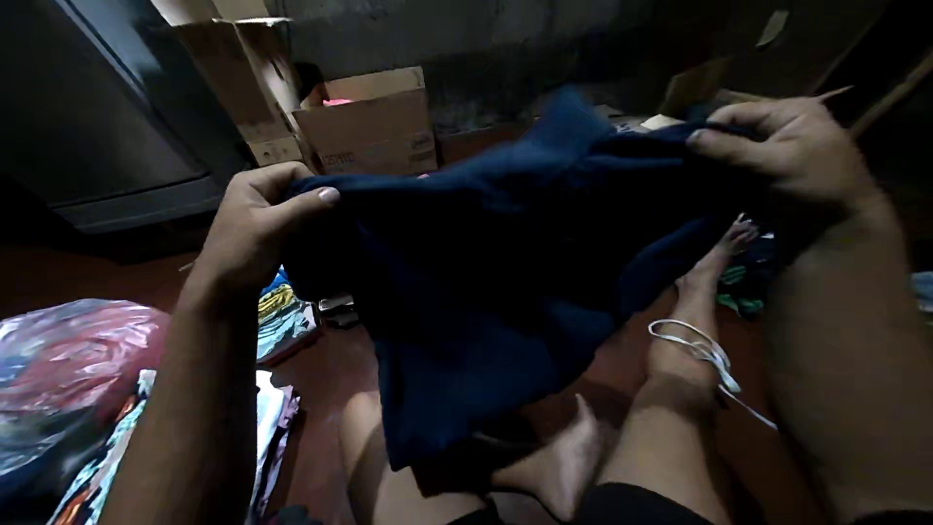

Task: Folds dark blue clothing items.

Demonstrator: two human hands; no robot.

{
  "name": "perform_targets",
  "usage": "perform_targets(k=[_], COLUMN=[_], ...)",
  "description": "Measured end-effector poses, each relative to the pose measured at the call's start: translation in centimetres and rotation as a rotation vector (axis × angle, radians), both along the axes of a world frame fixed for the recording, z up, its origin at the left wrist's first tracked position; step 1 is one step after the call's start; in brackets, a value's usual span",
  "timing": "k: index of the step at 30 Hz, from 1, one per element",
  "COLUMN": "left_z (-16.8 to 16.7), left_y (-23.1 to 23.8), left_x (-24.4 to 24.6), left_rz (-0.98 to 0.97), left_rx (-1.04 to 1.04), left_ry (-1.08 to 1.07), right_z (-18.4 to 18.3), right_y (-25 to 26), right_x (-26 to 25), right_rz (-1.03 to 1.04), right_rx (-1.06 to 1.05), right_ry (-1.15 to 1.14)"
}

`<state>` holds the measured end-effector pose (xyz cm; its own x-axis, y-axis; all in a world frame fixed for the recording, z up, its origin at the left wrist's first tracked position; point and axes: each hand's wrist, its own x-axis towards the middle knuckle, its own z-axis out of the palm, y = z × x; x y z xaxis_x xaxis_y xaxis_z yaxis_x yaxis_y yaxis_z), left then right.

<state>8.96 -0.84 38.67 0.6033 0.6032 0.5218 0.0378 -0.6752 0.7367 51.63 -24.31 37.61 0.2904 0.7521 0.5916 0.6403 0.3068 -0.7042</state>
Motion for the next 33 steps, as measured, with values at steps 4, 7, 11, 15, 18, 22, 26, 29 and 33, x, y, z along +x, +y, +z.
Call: perform_targets(k=[4, 7, 11, 15, 18, 22, 26, 29, 33], left_z=[-0.1, -1.1, 1.1, 2.4, 2.4, 2.0, -3.8, -12.1, -14.6], left_y=[-0.8, 3.0, -2.5, -4.8, -5.7, -5.6, -4.8, -4.7, -3.4], left_x=[-1.0, -1.9, -0.9, 1.9, 6.7, 8.9, 7.0, 6.3, 5.5], left_rz=[-0.256, -0.702, -0.459, -0.330, -0.464, -0.440, -0.325, -0.320, -0.466], left_rx=[-0.278, -0.314, -0.282, -0.153, -0.044, 0.039, -0.054, -0.194, -0.501], left_ry=[-0.057, -0.092, -0.145, -0.001, 0.159, 0.268, 0.163, 0.179, -0.236], right_z=[-1.6, -2.0, -2.7, -2.0, -1.6, -1.9, -0.9, -0.2, 0.7], right_y=[-0.1, 0.0, 0.9, 2.2, 5.5, 9.4, 8.9, 8.5, 8.6], right_x=[-0.3, -0.5, 0.3, -2.9, -10.4, -13.8, -12.6, -12.8, -12.4], right_rz=[0.320, 0.463, 0.561, 0.428, 0.538, 0.652, 0.560, 0.492, 0.477], right_rx=[-0.083, -0.116, -0.096, -0.107, -0.042, -0.056, 0.019, 0.045, -0.056], right_ry=[0.204, 0.245, 0.134, -0.112, -0.176, -0.204, -0.040, 0.099, 0.062])
